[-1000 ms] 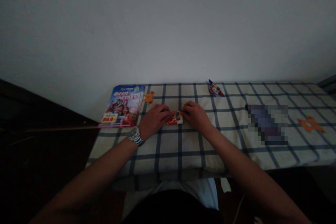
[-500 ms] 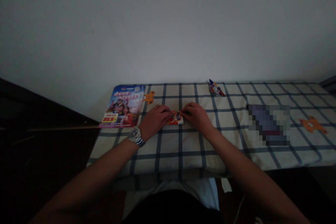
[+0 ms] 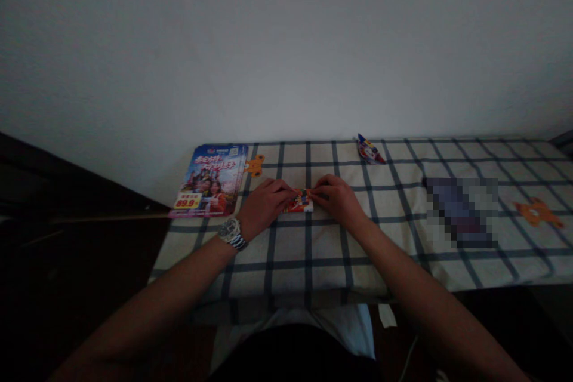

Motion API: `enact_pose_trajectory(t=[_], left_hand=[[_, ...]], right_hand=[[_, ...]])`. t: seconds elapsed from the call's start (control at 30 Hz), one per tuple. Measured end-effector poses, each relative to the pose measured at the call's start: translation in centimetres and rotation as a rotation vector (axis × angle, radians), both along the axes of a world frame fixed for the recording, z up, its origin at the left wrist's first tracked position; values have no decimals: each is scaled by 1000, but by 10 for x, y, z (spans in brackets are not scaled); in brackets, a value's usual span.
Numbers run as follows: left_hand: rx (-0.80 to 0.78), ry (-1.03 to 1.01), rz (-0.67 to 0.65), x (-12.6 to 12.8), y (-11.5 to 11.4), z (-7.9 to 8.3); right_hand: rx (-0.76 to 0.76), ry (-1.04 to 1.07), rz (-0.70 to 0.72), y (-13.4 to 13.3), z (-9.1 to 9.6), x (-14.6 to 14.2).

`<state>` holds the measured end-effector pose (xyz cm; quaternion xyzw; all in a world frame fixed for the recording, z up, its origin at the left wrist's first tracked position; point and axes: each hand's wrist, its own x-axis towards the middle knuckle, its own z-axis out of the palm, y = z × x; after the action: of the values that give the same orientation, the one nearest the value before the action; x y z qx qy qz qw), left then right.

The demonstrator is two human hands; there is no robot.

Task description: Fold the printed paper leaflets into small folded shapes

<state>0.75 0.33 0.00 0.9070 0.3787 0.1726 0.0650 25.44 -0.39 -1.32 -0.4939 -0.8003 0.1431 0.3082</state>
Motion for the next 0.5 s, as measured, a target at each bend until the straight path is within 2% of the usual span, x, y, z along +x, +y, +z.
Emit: enact_pose_trajectory(t=[0.5], left_hand=[[22, 55, -34, -2, 2, 3]], right_hand=[[9, 6, 7, 1, -5, 1]])
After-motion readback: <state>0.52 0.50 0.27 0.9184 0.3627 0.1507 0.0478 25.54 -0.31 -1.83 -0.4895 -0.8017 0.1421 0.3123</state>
